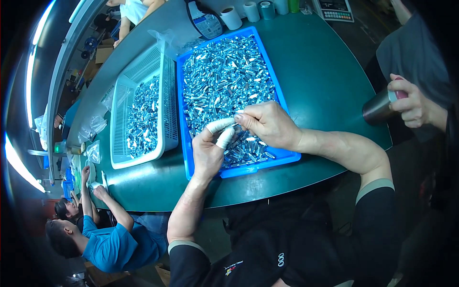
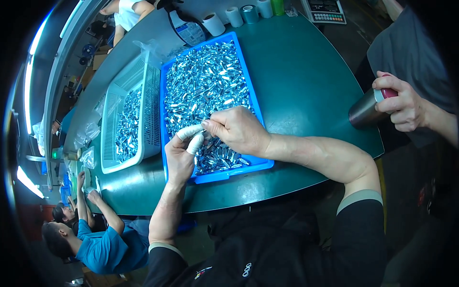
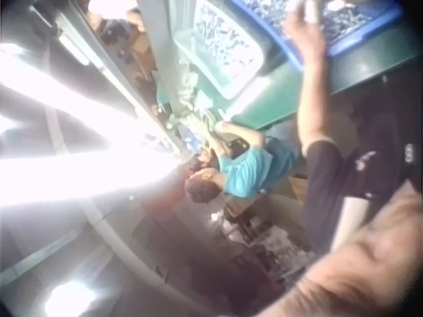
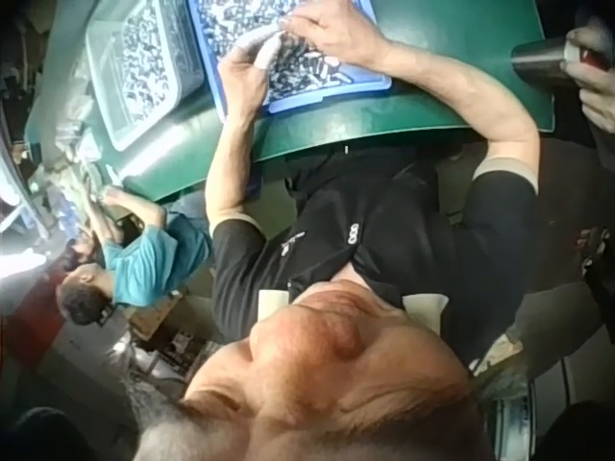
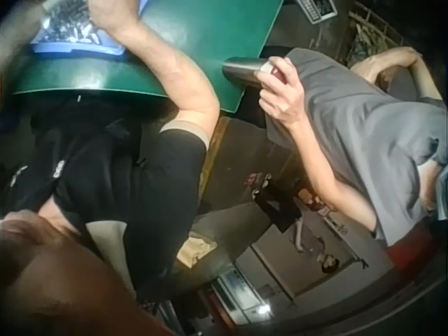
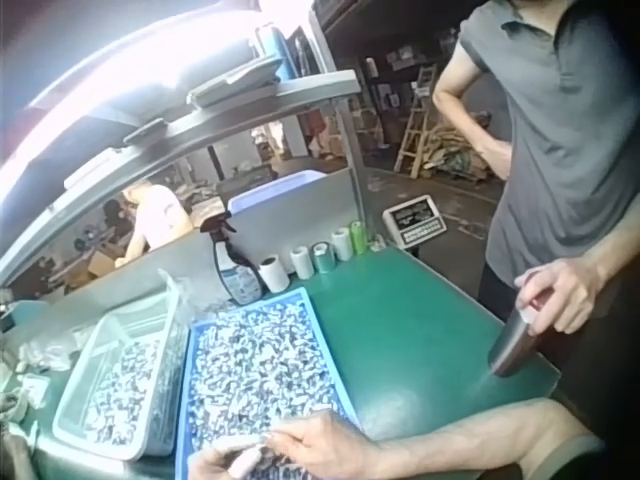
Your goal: Sorting and inspecting small metal components on a workbench in a factory.
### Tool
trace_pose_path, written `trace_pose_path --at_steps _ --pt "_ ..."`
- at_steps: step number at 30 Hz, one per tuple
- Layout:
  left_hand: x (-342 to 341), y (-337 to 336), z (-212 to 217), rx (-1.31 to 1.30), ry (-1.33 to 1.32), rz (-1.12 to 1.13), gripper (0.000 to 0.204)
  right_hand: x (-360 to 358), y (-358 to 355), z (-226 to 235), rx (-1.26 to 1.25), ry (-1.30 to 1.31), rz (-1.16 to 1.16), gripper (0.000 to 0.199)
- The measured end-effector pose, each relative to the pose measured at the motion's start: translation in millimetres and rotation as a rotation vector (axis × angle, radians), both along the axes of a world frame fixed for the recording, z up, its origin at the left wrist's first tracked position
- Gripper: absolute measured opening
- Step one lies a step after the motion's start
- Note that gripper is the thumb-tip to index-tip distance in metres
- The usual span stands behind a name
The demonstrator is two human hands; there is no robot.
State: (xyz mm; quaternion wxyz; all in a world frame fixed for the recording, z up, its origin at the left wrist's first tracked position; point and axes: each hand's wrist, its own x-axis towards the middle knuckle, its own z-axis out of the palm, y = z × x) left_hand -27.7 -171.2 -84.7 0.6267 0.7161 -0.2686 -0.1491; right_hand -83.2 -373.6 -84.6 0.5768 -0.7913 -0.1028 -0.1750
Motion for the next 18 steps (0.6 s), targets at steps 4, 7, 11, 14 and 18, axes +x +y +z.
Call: trace_pose_path --at_steps 4,7,11,14,18 --pt "-2.5 1.4 5.1 -0.037 0.055 0.014 0.023 1.0 -2.3 2.6 0.110 0.184 0.060 0.039" --pt "3.7 18.3 1.5 0.133 -0.180 0.000 0.023 2.7 1.6 2.9 0.056 0.192 0.126 0.042" --pt "-1.0 20.5 30.2 0.255 -0.454 0.061 0.022 -0.4 -1.2 -0.5 0.045 0.066 0.141 0.043" --pt "21.0 56.5 45.7 0.292 -0.734 0.283 0.020 1.8 -0.5 6.1 0.227 0.139 0.011 0.044" --pt "47.9 74.9 85.0 0.538 -1.107 0.524 0.029 2.6 -5.0 1.6 0.268 0.148 0.018 0.043"
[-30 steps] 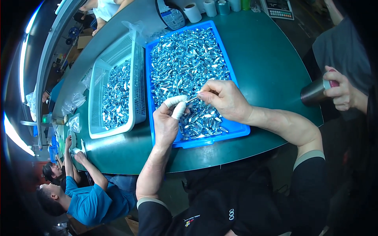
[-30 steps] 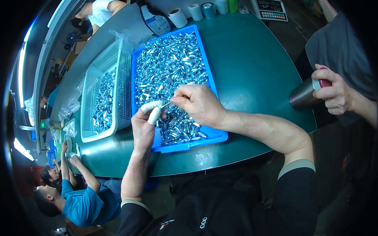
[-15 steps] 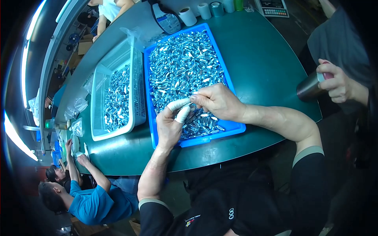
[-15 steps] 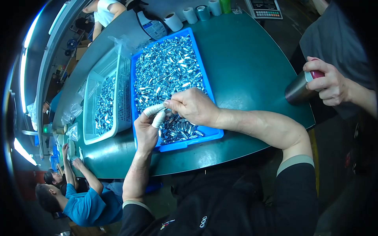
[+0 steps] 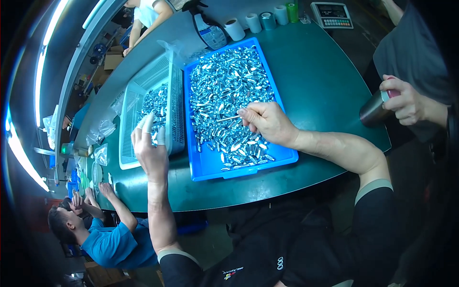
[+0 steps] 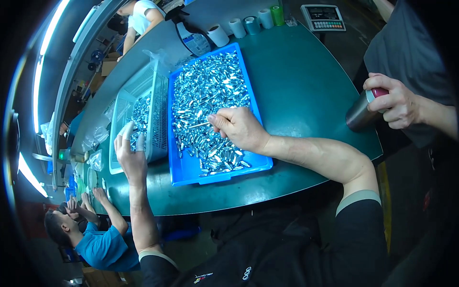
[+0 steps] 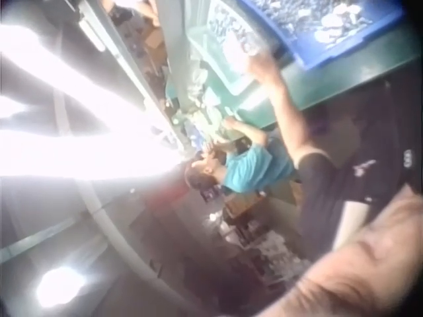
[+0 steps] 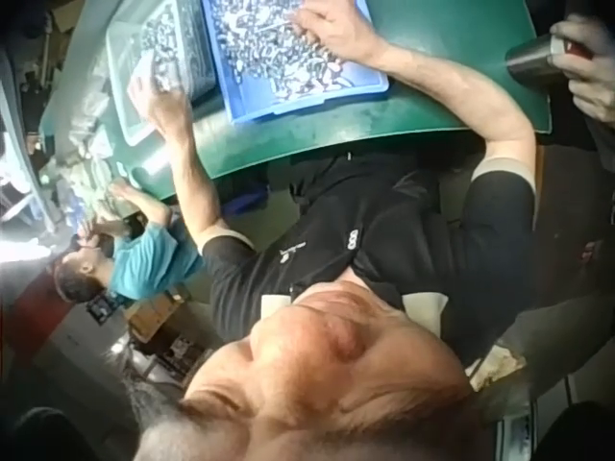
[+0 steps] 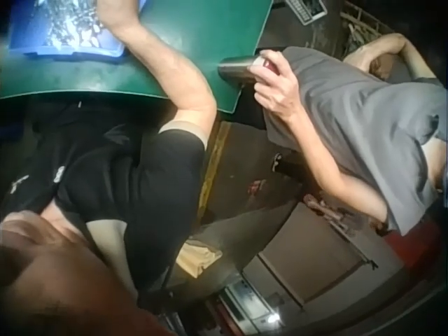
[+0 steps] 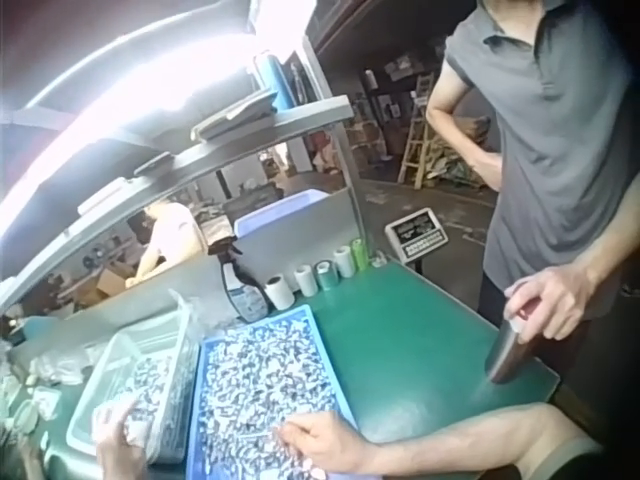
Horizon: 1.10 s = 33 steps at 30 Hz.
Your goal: Sorting and inspecting small metal components on a workbench in a factory.
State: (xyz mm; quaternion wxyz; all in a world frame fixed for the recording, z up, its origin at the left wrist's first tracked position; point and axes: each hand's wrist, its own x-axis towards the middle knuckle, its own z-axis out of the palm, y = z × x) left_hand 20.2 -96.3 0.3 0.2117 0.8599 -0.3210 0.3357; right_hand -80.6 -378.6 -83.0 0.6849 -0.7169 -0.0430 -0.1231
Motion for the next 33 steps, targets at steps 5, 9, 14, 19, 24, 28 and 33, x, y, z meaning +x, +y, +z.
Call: trace_pose_path --at_steps 5,9,14,19,24,28,33 --pt "-12.8 -21.6 -41.6 0.517 0.085 -0.288 0.034 -1.2 2.2 0.5 -0.025 -0.032 -0.004 0.044" --pt "-3.7 -14.4 -68.3 0.586 0.153 -0.228 0.032 -5.5 5.8 1.8 -0.030 -0.020 0.013 0.042" --pt "-17.5 -19.7 -62.6 0.370 0.296 -0.187 0.024 -7.7 9.0 1.8 -0.040 0.024 0.073 0.038" --pt "-25.1 -27.8 -73.7 -0.540 1.035 -0.348 0.022 0.0 7.1 1.3 -0.207 -0.002 0.097 0.034" --pt "-31.5 -51.7 -76.0 -0.684 1.151 -0.385 0.022 -1.0 -2.8 -3.7 -0.155 0.012 -0.021 0.030" --pt "-46.5 -41.9 -63.7 -0.612 1.077 -0.360 0.011 12.5 20.2 -26.8 0.010 -0.107 -0.046 0.027" --pt "-53.9 -27.9 -83.5 -0.582 1.065 -0.355 0.017 2.5 27.2 -11.8 -0.111 -0.055 0.121 0.048"
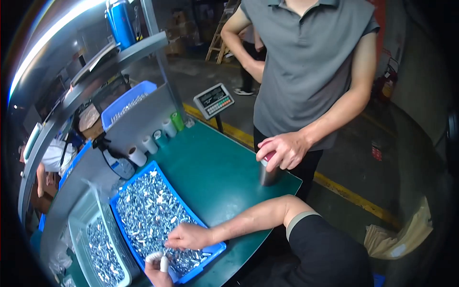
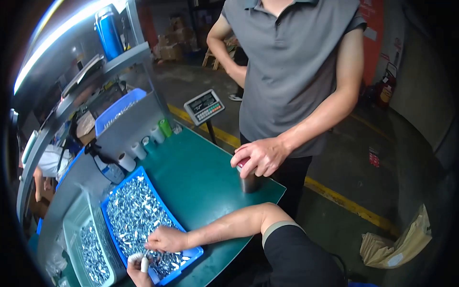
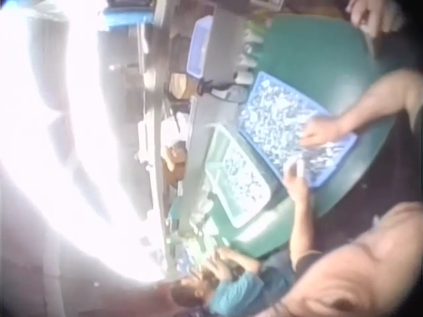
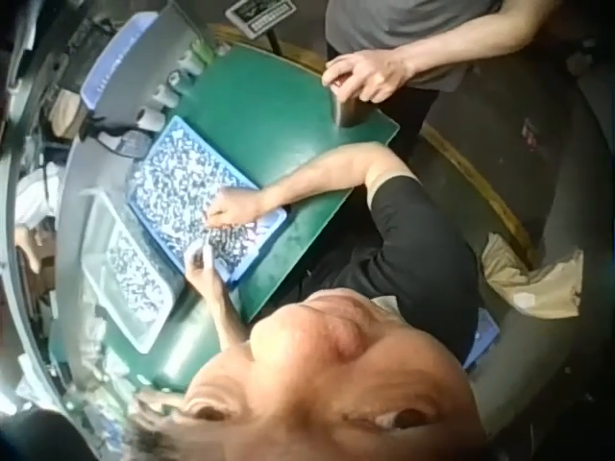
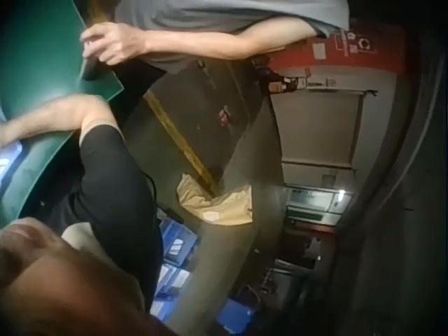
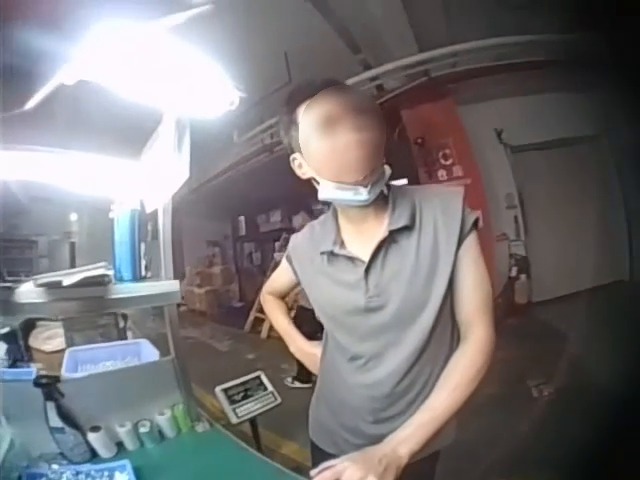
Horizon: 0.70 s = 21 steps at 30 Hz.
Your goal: Sorting and inspecting small metal components on a workbench in a factory.
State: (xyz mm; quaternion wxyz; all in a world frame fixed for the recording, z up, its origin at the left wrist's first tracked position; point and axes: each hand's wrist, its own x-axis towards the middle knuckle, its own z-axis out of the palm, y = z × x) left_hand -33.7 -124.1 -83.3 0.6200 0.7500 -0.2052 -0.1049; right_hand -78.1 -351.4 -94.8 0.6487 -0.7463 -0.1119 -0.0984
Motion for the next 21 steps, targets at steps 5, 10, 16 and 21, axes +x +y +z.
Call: trace_pose_path --at_steps 5,10,16,21 --pt "-0.2 -2.6 4.2 0.078 -0.067 -0.067 0.011 -3.7 -5.1 7.8 -0.068 0.051 0.021 0.051" --pt "-0.3 -1.2 2.9 0.147 -0.109 -0.017 0.010 -1.1 -5.3 9.0 -0.070 0.044 0.092 0.050" --pt "-2.0 -0.4 -3.2 0.135 -0.183 -0.028 0.011 2.1 -7.6 5.5 -0.059 0.126 0.133 0.056" --pt "-9.2 -3.5 2.8 0.290 -0.334 0.012 0.015 3.5 -9.4 2.6 0.071 0.233 0.236 0.060"
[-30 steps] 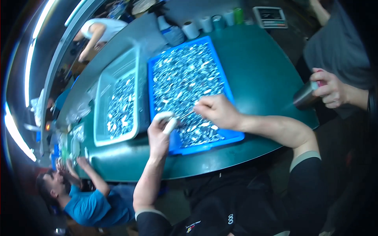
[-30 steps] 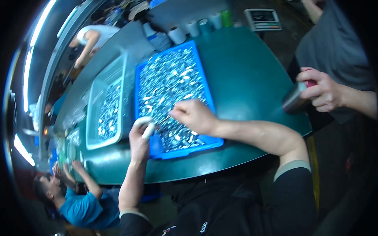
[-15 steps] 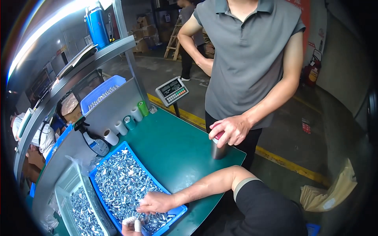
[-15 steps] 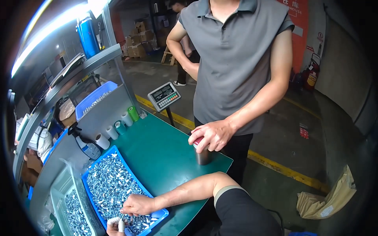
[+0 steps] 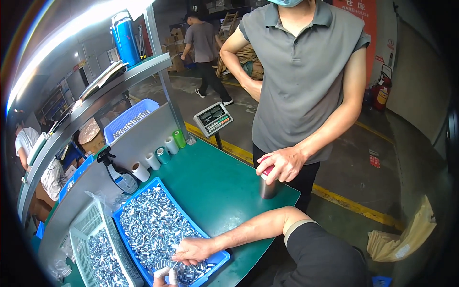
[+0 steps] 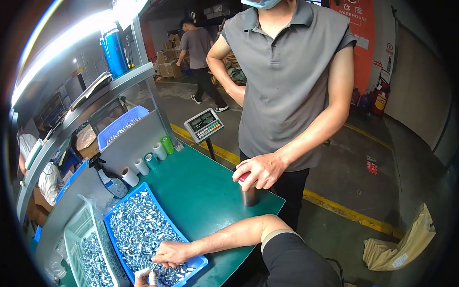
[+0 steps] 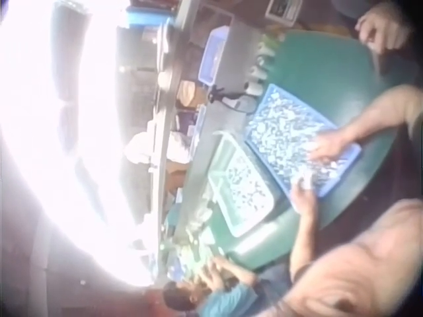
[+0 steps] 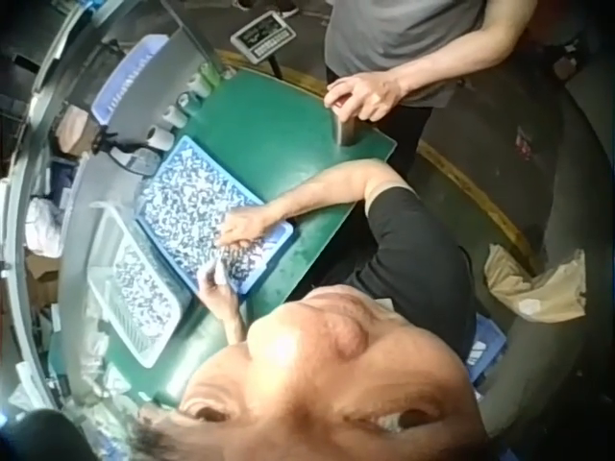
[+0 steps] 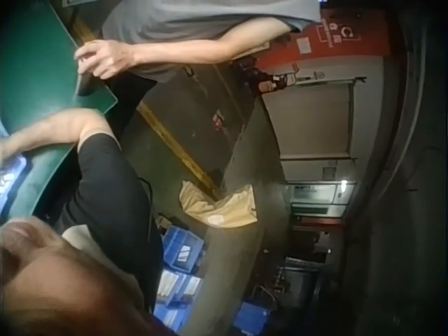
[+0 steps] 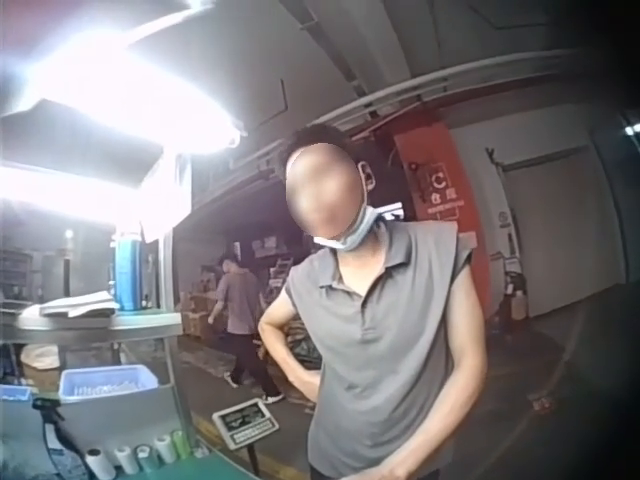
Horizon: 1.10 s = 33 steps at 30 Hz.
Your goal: Sorting and inspecting small metal components on a workbench in a factory.
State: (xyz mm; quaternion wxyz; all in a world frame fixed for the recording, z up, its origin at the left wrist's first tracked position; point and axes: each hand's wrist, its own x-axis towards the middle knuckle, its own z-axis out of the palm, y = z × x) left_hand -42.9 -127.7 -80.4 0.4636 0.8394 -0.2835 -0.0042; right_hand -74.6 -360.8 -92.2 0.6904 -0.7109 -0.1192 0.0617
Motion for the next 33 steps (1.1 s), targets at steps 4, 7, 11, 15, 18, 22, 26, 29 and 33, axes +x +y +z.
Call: trace_pose_path --at_steps 4,7,11,15,18,22,26,29,33 --pt "-3.4 -3.1 5.2 0.013 -0.172 -0.021 0.014 4.0 -4.7 -6.1 0.004 0.041 0.049 0.062" --pt "-7.5 -9.1 7.8 -0.054 -0.171 -0.129 0.015 5.1 -3.1 -7.7 -0.020 0.103 0.176 0.063" --pt "-7.2 -15.2 10.0 -0.112 -0.143 -0.125 0.016 2.2 0.8 -8.2 -0.024 0.042 0.123 0.065" --pt "-5.5 -4.4 5.3 -0.130 0.117 -0.071 0.012 -3.7 8.4 -6.5 -0.195 -0.227 -0.092 0.044" --pt "-5.5 9.8 -12.3 -0.190 0.143 -0.046 0.013 -7.3 19.7 -6.7 -0.116 -0.348 -0.133 0.022" --pt "1.1 -4.1 -15.9 -0.132 -0.086 -0.037 0.014 -5.9 6.5 -12.5 -0.212 -0.301 -0.182 0.028" --pt "2.6 -27.1 3.2 -0.085 -0.172 -0.104 0.016 -8.1 -11.2 -0.3 -0.135 -0.059 -0.162 0.035" --pt "9.3 -8.9 14.9 -0.123 -0.241 -0.107 0.015 -3.0 -10.7 16.7 -0.151 -0.047 -0.055 0.037" --pt "35.0 43.2 36.8 -0.017 -0.435 0.127 0.020 3.4 -7.3 9.8 -0.002 0.021 -0.123 0.039"
